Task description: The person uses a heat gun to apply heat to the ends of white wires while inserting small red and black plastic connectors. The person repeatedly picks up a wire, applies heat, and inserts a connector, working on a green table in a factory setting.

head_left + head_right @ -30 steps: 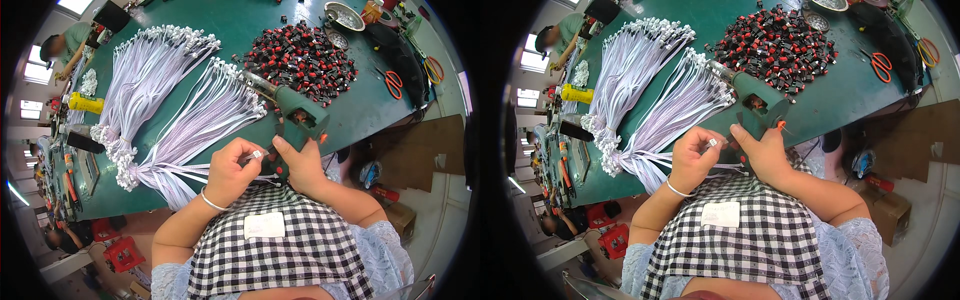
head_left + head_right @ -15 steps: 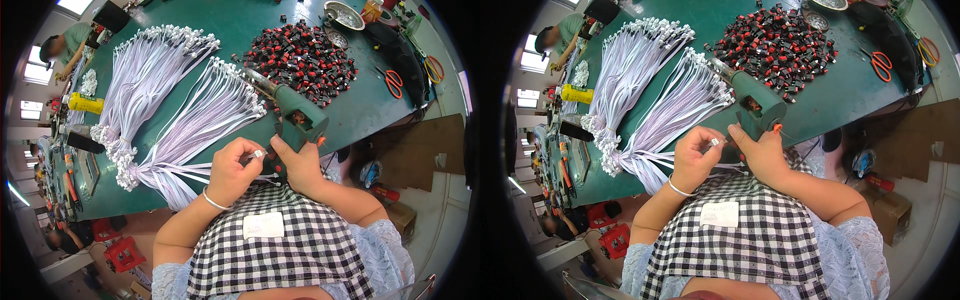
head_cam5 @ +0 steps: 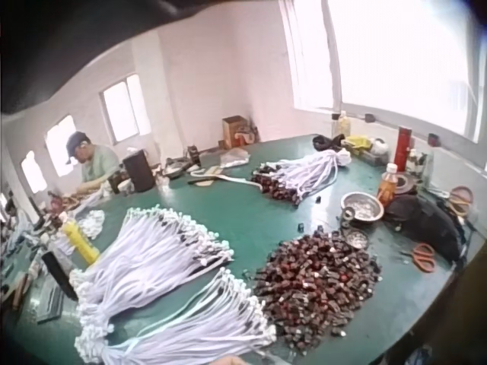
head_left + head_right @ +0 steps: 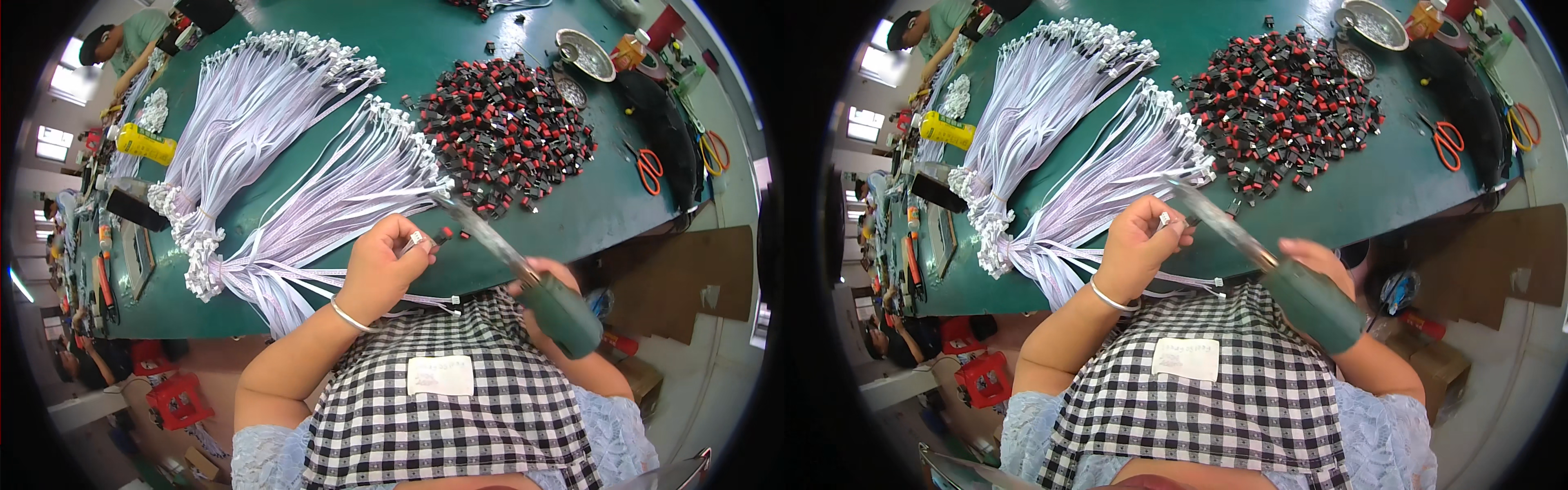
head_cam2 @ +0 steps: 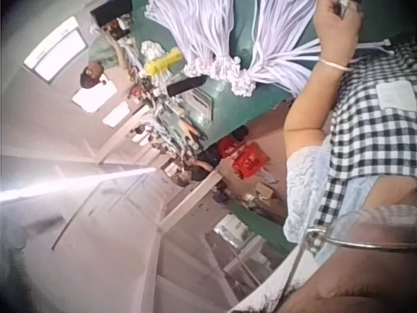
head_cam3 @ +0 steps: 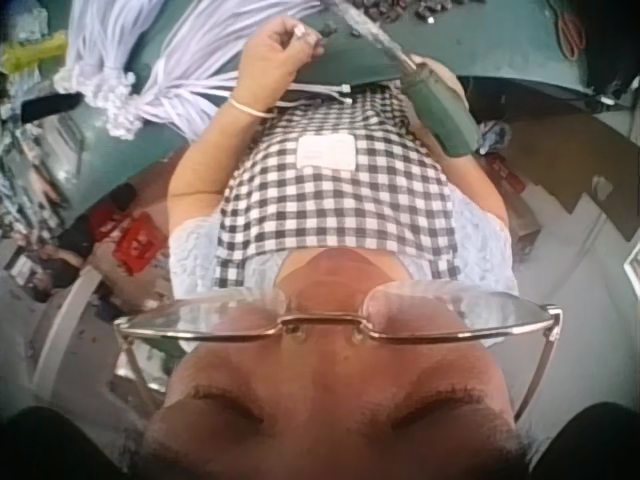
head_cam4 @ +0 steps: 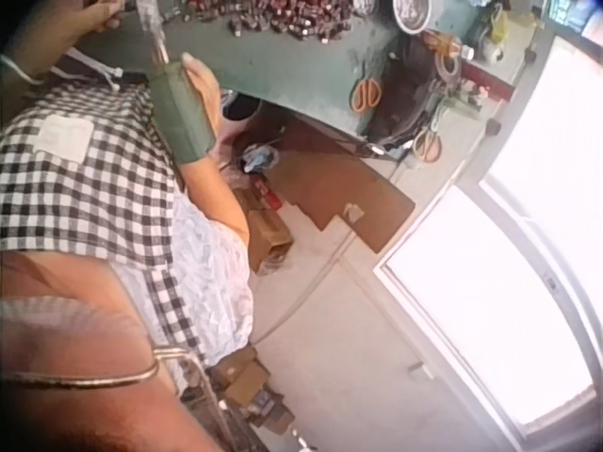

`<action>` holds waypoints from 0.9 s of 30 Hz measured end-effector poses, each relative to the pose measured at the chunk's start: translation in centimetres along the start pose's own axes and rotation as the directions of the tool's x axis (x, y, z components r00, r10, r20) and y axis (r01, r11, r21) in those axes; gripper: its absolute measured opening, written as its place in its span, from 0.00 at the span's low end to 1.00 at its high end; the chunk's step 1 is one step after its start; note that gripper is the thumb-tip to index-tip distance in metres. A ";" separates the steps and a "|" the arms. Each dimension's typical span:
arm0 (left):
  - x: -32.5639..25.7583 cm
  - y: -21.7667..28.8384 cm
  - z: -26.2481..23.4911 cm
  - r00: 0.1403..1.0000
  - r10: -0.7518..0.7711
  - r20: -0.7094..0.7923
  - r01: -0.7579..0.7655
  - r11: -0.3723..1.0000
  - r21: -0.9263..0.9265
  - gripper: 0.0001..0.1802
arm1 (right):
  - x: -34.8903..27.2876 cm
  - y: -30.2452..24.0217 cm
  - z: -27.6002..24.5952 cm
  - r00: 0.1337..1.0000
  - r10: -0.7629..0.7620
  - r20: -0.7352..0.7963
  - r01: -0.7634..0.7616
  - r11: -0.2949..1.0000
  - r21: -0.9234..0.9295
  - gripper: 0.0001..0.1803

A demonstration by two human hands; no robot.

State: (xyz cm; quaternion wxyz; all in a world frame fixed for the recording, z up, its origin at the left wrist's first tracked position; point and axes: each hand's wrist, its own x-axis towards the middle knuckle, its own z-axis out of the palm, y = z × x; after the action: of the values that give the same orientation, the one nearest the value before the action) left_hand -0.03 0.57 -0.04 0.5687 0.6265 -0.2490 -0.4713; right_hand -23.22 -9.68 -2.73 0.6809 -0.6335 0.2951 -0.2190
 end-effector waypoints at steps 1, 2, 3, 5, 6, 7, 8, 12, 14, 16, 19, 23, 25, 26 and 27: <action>0.1 0.1 0.1 1.000 -0.010 -0.004 0.010 1.000 0.019 0.04 | -0.6 -0.1 0.0 0.996 0.084 0.002 -0.084 0.990 0.111 0.23; 0.2 0.1 0.1 1.000 -0.021 -0.007 0.021 0.999 0.038 0.04 | -1.1 -0.8 0.0 0.999 -0.034 0.012 0.034 0.999 -0.029 0.23; 0.1 0.1 0.1 1.000 -0.015 -0.013 0.016 0.999 0.036 0.04 | -1.4 -1.4 0.2 0.988 -0.150 0.042 0.155 0.974 -0.163 0.23; 0.0 0.0 0.0 1.000 -0.004 -0.025 0.005 0.999 0.032 0.04 | -1.5 -0.4 -0.1 0.982 -0.189 0.001 0.188 0.975 -0.116 0.23; 0.1 -0.1 0.0 1.000 0.001 -0.020 -0.001 1.000 0.030 0.04 | -1.8 0.0 -0.4 0.978 -0.207 -0.027 0.203 0.975 -0.093 0.22; 0.1 -0.3 0.0 1.000 0.006 -0.016 -0.006 1.000 0.028 0.04 | -2.4 0.2 -0.6 0.998 -0.044 -0.056 0.029 0.970 -0.243 0.18; 0.1 -0.3 0.0 1.000 0.012 -0.011 -0.011 1.000 0.026 0.04 | -2.5 0.9 -1.0 0.991 -0.134 -0.005 0.131 0.976 -0.175 0.17; 0.0 -0.1 0.0 0.999 0.017 -0.027 -0.016 1.000 0.025 0.04 | -2.1 2.5 -1.6 0.932 -0.335 0.137 0.353 0.926 -0.137 0.12; 0.0 0.0 0.1 0.999 0.016 -0.041 -0.016 1.000 0.020 0.04 | -1.7 2.4 -1.4 0.905 -0.388 0.172 0.411 0.902 -0.131 0.10; 0.0 0.0 0.0 0.999 0.014 -0.038 -0.013 1.000 0.027 0.04 | -0.8 2.8 -3.2 0.889 0.057 0.454 -0.230 0.913 0.338 0.09; 0.1 -0.1 0.0 0.999 0.009 -0.034 -0.008 0.999 0.045 0.03 | -1.6 5.0 -4.2 0.850 0.189 0.493 -0.386 0.860 0.335 0.12; 0.2 -0.1 0.0 0.999 0.017 -0.039 -0.015 0.998 0.053 0.03 | -4.3 8.8 -4.0 0.971 0.014 0.237 -0.005 0.999 -0.039 0.18; 0.3 -0.3 0.0 0.999 0.027 -0.043 -0.024 0.997 0.068 0.03 | -4.0 9.1 -3.6 0.957 -0.181 0.225 0.244 0.924 -0.294 0.21; 0.4 -0.4 0.0 0.998 0.032 -0.045 -0.028 0.997 0.075 0.03 | -3.9 9.0 -3.4 0.937 -0.268 0.225 0.336 0.867 -0.368 0.22; 0.4 -0.5 0.0 0.998 0.038 -0.044 -0.034 0.997 0.071 0.03 | -3.5 8.5 -3.0 0.908 -0.354 0.225 0.419 0.795 -0.439 0.23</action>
State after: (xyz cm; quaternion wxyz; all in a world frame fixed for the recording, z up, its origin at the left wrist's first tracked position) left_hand -0.01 0.38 -0.67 0.5600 0.6521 -0.2639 -0.4376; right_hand -28.44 -8.62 -10.76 0.4619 -0.8413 0.1587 -0.2316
